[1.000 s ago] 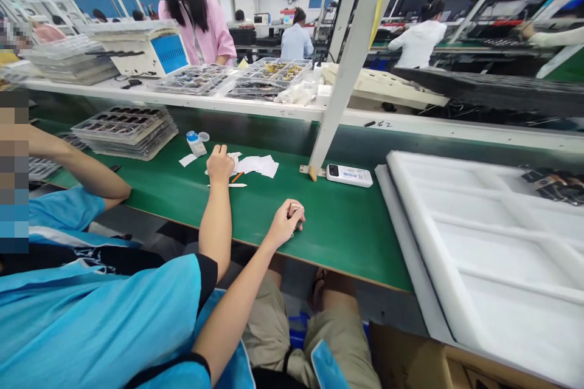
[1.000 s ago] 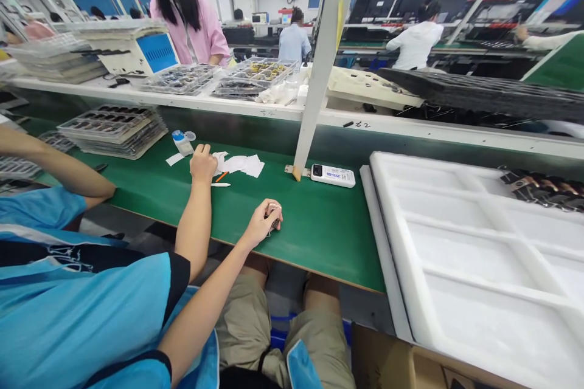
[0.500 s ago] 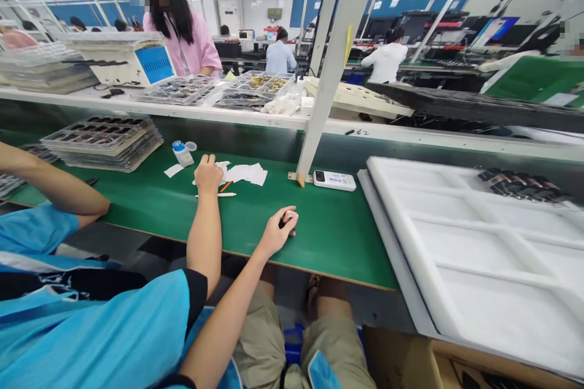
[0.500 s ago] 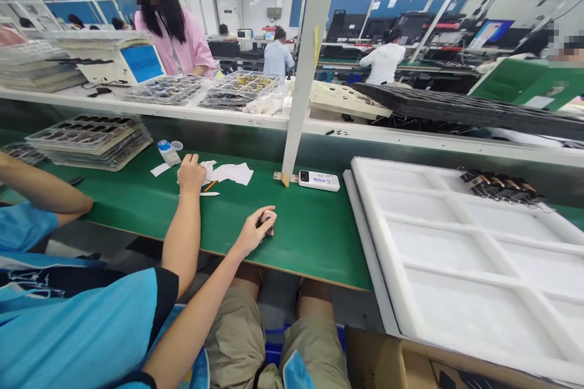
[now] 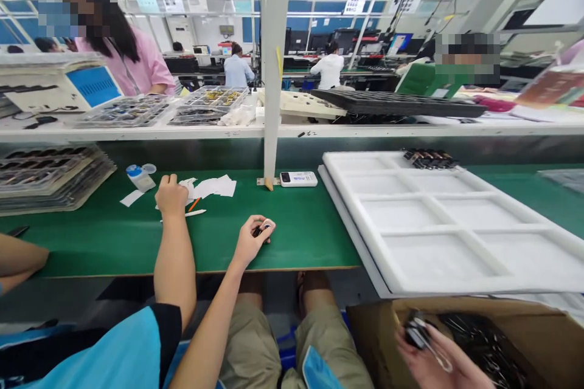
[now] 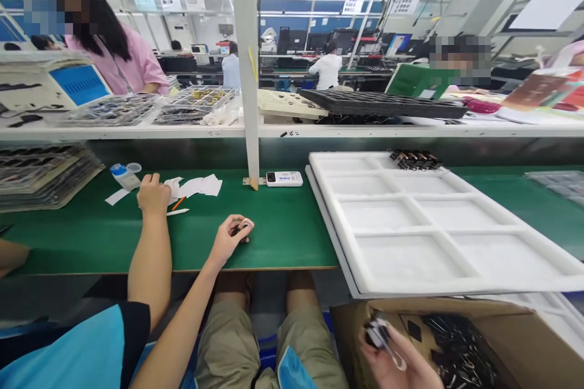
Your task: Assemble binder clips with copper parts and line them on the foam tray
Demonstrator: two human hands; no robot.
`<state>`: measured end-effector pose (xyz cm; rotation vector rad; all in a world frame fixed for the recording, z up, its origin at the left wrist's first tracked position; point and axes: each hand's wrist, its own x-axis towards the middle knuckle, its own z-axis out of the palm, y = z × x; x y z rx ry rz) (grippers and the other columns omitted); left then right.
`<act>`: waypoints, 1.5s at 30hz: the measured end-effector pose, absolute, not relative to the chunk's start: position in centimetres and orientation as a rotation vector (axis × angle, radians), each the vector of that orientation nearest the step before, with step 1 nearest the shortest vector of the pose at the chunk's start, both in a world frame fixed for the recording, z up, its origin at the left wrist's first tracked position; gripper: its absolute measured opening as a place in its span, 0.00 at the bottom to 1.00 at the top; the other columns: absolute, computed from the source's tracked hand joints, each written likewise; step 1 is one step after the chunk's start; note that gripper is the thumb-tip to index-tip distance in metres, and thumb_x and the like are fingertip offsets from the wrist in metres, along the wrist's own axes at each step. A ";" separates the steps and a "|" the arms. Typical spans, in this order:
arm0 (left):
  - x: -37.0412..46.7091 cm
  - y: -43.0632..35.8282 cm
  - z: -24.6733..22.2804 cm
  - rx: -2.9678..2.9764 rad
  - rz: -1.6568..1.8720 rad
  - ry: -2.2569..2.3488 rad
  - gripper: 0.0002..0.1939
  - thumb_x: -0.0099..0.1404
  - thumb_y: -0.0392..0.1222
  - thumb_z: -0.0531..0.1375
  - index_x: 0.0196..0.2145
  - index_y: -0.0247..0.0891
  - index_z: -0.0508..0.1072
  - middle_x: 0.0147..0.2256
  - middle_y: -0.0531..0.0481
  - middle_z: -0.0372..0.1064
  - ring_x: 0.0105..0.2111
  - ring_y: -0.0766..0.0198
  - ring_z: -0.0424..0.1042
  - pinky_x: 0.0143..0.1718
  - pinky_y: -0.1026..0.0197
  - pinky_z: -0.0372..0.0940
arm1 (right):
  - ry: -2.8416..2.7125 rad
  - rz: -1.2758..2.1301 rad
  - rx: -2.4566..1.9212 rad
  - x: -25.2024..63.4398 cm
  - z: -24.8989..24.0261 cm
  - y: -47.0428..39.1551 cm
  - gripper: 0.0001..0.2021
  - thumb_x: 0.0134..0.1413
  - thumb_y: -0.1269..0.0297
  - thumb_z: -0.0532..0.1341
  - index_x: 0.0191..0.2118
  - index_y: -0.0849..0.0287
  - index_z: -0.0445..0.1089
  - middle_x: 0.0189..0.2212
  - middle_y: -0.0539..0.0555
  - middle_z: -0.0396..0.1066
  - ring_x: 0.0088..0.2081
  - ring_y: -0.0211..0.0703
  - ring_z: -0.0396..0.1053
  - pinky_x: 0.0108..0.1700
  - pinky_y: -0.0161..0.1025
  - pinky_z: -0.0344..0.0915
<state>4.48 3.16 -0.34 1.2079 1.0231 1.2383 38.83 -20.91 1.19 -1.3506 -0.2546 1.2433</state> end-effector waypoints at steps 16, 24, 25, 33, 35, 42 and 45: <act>4.2 1.9 0.2 1.277 1.282 1.036 0.22 0.58 0.54 0.71 0.42 0.33 0.80 0.39 0.42 0.79 0.32 0.62 0.74 0.31 0.62 0.72 | -0.919 1.955 -0.867 26.1 3.5 -3.2 0.22 0.47 0.51 0.79 0.40 0.60 0.75 0.39 0.60 0.79 0.39 0.47 0.78 0.44 0.39 0.75; 3.2 1.4 -0.3 1.148 1.323 1.002 0.23 0.57 0.53 0.72 0.43 0.31 0.81 0.36 0.42 0.77 0.30 0.64 0.71 0.27 0.63 0.71 | -0.964 1.599 -0.904 25.7 -0.4 2.6 0.26 0.43 0.47 0.80 0.38 0.62 0.74 0.31 0.54 0.74 0.29 0.39 0.70 0.32 0.34 0.69; 3.1 1.5 -0.3 1.153 1.319 0.999 0.23 0.58 0.53 0.72 0.43 0.31 0.81 0.35 0.43 0.77 0.30 0.64 0.71 0.27 0.63 0.71 | -1.030 1.575 -0.900 25.6 -0.7 2.6 0.26 0.47 0.43 0.77 0.37 0.62 0.73 0.29 0.53 0.72 0.27 0.38 0.68 0.28 0.34 0.65; 3.0 1.8 -0.2 1.162 1.262 1.013 0.24 0.55 0.52 0.73 0.44 0.32 0.80 0.35 0.43 0.77 0.30 0.63 0.73 0.24 0.64 0.70 | -1.397 1.484 -0.880 25.6 -0.4 1.7 0.30 0.58 0.35 0.64 0.41 0.65 0.73 0.20 0.47 0.59 0.21 0.36 0.52 0.25 0.37 0.47; 3.0 1.7 0.0 1.163 1.252 1.009 0.24 0.55 0.52 0.74 0.43 0.33 0.80 0.36 0.43 0.77 0.30 0.63 0.73 0.23 0.64 0.70 | -1.419 1.490 -0.869 25.7 -0.4 1.7 0.30 0.59 0.35 0.63 0.41 0.64 0.73 0.22 0.48 0.59 0.22 0.37 0.52 0.26 0.37 0.47; 2.7 1.5 0.2 1.212 1.099 1.027 0.22 0.55 0.50 0.74 0.42 0.32 0.83 0.34 0.42 0.79 0.28 0.63 0.74 0.23 0.64 0.69 | -1.552 1.516 -0.881 26.6 -1.3 2.2 0.30 0.64 0.37 0.61 0.44 0.65 0.75 0.26 0.49 0.59 0.26 0.37 0.51 0.30 0.37 0.47; 2.5 1.6 0.0 1.239 1.061 1.015 0.21 0.55 0.50 0.74 0.42 0.33 0.84 0.35 0.43 0.80 0.27 0.63 0.74 0.22 0.65 0.69 | -1.663 1.535 -0.914 27.1 -1.6 2.3 0.31 0.66 0.38 0.59 0.50 0.67 0.76 0.25 0.48 0.57 0.28 0.38 0.52 0.31 0.36 0.48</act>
